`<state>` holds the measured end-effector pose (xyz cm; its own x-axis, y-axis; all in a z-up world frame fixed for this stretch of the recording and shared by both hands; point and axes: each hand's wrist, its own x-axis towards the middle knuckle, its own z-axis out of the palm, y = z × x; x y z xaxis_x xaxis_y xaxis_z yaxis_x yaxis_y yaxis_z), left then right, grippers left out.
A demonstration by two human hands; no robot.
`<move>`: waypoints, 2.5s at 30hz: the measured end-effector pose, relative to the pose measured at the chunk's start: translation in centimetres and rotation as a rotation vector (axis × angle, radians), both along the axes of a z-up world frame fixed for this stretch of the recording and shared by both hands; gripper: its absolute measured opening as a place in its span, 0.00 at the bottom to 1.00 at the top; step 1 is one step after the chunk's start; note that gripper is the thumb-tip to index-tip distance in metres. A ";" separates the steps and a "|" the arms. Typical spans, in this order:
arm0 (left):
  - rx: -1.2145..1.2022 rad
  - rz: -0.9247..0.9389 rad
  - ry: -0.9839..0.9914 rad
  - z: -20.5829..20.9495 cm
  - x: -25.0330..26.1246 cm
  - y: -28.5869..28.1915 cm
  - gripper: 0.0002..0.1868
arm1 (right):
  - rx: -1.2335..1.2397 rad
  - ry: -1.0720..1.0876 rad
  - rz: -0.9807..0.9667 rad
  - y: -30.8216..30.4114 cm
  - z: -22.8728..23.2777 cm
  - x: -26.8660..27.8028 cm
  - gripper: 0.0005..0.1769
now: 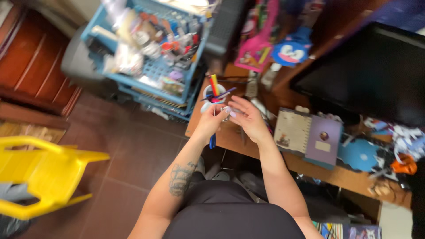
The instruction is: The person organizes office supplies by picking up pencils, pens, and markers from a desk and placing them into a cup, and then sorting through various items in a storage basket.
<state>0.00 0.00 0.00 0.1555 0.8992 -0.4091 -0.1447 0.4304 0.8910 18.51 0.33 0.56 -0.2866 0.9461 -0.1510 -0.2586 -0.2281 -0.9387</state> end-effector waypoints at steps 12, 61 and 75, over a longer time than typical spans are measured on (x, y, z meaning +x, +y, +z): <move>0.078 0.594 -0.534 -3.0 -10.2 3.0 0.11 | 0.063 -0.254 0.145 -0.5 -1.4 -13.7 0.24; -0.324 0.365 -0.501 -11.3 -26.3 22.5 0.15 | 0.490 -1.008 -0.709 16.6 4.7 -26.1 0.08; 0.015 -0.327 0.345 -13.4 -29.5 35.7 0.34 | -0.069 -1.465 -0.422 37.4 -3.3 -29.8 0.14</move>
<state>-29.49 35.71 -13.41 0.2886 0.8320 -0.4738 0.3012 0.3909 0.8698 -11.28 37.75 -2.75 0.4301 0.8974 -0.0987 0.8047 -0.4306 -0.4087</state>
